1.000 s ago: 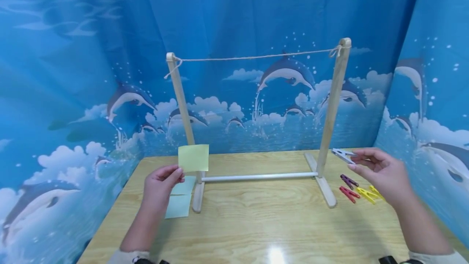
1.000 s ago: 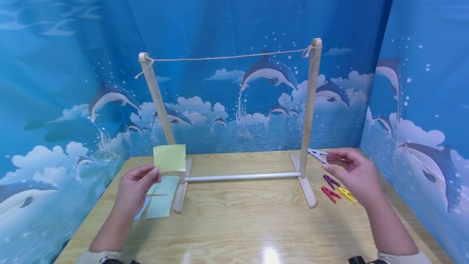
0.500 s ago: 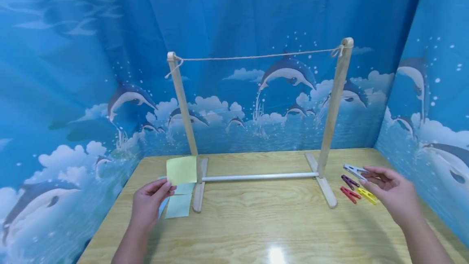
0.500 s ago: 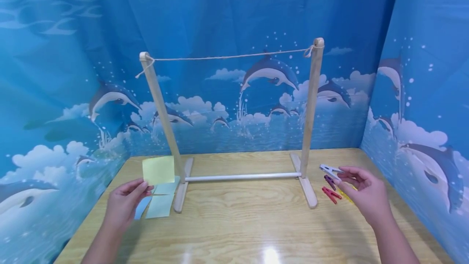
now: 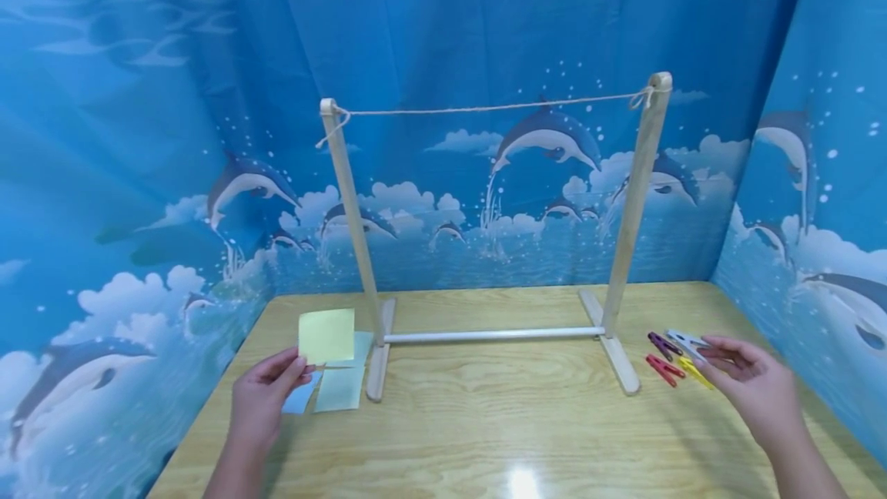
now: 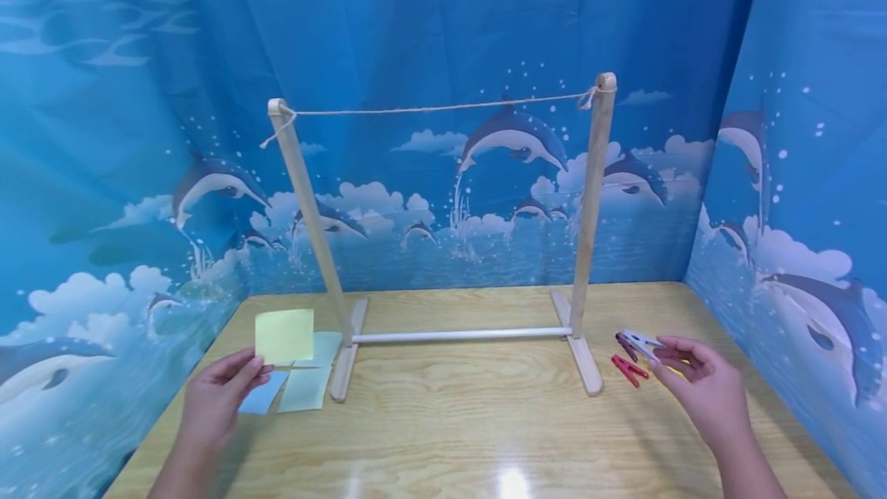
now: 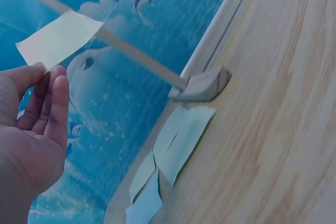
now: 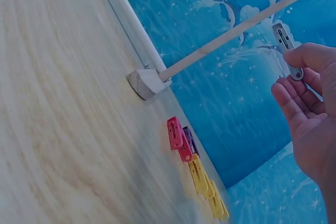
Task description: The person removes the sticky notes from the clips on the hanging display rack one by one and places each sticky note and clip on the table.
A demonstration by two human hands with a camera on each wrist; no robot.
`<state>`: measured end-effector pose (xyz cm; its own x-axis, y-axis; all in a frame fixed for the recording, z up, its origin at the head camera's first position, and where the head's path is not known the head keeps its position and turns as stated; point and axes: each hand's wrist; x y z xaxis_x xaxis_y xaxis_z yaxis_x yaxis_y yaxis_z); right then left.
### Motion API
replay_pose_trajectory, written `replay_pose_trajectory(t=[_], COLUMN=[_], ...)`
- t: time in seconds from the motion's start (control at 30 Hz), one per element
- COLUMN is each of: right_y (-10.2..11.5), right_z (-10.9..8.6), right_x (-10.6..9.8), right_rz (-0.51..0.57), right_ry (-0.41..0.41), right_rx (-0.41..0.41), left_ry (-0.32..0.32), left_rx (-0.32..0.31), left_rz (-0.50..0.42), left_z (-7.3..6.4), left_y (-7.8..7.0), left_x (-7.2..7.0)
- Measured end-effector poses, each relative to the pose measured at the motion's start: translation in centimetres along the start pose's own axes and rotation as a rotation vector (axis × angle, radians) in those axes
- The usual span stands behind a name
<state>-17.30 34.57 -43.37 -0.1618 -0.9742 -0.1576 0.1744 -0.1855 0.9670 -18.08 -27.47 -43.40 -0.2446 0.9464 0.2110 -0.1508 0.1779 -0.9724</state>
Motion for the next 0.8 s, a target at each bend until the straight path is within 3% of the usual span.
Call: replay_pose_trajectory(t=[0.17,0.5,0.7,0.8], right_y=[-0.6,-2.4,-3.3,-3.8], right_z=[-0.3,-1.1,-1.4,-1.5], right_x=[-0.4,-1.3,-1.6,-1.7], right_rz=[0.009,0.011,-0.141,-0.193], right_ry=[-0.006,-0.005,-0.014,-0.019], right_rx=[0.012,0.006,0.047,0.055], left_ry=[-0.025,-0.104,-0.125,-0.155], left_rx=[-0.002,-0.055,-0.015,-0.026], left_rz=[-0.047,-0.034,0.032,0.035], left_z=[0.1,0.6,1.1,1.2], left_y=[0.2,0.6,1.1,1.2], left_x=[-1.3,-4.1,-5.6,-6.3])
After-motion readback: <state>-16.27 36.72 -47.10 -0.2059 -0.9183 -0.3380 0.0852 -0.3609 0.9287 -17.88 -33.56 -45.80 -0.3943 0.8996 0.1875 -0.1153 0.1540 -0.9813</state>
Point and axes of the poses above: each hand's wrist, its own z-axis towards the middle knuckle, its own x-axis out of the palm, y = z × x, and after that the axes turned 5 degrees about y, right-handed
